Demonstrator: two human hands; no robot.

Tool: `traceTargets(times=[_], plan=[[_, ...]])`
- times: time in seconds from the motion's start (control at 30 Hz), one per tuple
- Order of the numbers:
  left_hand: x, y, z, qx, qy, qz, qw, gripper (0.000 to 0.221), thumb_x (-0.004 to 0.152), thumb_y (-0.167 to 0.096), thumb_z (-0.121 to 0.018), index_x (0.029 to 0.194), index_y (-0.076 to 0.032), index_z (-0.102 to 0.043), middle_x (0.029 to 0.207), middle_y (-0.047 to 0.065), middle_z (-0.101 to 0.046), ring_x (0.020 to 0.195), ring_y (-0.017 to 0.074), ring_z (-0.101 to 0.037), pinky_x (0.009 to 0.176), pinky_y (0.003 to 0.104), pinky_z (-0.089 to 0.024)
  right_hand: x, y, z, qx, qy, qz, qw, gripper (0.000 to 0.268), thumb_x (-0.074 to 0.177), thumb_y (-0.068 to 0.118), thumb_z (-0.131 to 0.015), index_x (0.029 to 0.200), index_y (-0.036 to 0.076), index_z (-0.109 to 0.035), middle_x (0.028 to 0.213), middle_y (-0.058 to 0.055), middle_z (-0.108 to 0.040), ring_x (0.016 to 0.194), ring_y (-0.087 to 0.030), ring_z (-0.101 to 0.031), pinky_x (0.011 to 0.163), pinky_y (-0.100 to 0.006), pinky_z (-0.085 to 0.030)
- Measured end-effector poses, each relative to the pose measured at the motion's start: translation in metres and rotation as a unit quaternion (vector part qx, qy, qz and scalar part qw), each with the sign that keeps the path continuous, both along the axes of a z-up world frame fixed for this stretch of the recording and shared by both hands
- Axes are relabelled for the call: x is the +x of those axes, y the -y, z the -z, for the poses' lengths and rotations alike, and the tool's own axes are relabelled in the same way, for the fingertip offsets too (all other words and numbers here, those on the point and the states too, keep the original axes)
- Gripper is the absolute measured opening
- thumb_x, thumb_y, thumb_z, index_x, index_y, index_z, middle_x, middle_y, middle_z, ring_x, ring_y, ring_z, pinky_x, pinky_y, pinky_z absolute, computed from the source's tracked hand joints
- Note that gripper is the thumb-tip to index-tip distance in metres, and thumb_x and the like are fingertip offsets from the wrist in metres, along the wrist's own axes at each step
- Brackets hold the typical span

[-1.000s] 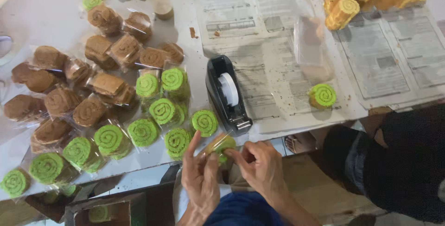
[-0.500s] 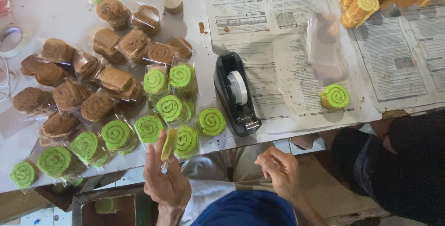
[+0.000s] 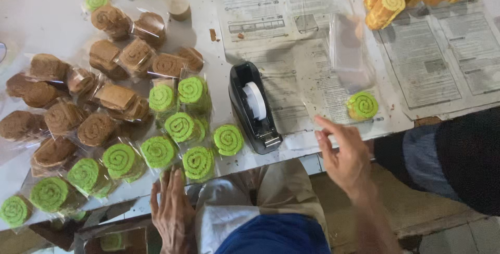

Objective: The person places green and yellow swiss roll slices into individual plastic bags and seals them using a tape dispenser.

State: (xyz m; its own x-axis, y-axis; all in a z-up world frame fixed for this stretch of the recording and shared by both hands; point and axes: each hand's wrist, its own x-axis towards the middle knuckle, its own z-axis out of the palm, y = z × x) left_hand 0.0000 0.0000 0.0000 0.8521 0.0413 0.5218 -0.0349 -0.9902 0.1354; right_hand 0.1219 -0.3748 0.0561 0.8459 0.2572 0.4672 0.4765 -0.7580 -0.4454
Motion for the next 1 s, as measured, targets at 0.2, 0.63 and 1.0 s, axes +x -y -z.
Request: traceTargets(times=[0.2, 0.63, 1.0], plan=[[-0.007, -0.002, 0.007, -0.045, -0.025, 0.029, 0.998, 0.063, 0.087, 0.001, -0.042, 0.149, 0.001, -0.049, 0.151, 0.018, -0.059, 0.145, 0.0368, -0.053, 0.124, 0.056, -0.035, 0.108, 0.035, -0.083, -0.063, -0.24, 0.145, 0.958, 0.028, 0.106, 0.018, -0.061, 0.132, 0.009, -0.067, 0.118, -0.014, -0.072, 0.1, -0.031, -0.071, 0.06, -0.037, -0.056], [-0.017, 0.028, -0.077, -0.245, 0.128, 0.091, 0.957, 0.049, 0.1, 0.0, -0.058, 0.147, -0.001, -0.047, 0.143, 0.025, -0.06, 0.148, 0.0509, -0.051, 0.127, 0.061, -0.044, 0.199, 0.109, 0.018, -0.07, -0.063, 0.117, 0.989, 0.016, 0.102, -0.001, -0.063, 0.09, 0.008, -0.071, 0.104, -0.02, -0.062, 0.087, -0.036, -0.062, 0.071, -0.05, -0.049], [0.026, 0.125, -0.098, -0.873, 0.02, 0.12, 0.472, 0.048, 0.096, -0.004, -0.06, 0.139, 0.016, -0.054, 0.117, 0.04, -0.071, 0.111, 0.0448, -0.071, 0.102, 0.044, -0.054, -0.032, -0.076, -0.095, -0.061, 0.021, -0.261, 0.963, 0.065, 0.105, 0.063, -0.024, 0.134, 0.023, -0.065, 0.149, -0.026, -0.042, 0.126, -0.041, -0.058, 0.096, -0.052, -0.046]])
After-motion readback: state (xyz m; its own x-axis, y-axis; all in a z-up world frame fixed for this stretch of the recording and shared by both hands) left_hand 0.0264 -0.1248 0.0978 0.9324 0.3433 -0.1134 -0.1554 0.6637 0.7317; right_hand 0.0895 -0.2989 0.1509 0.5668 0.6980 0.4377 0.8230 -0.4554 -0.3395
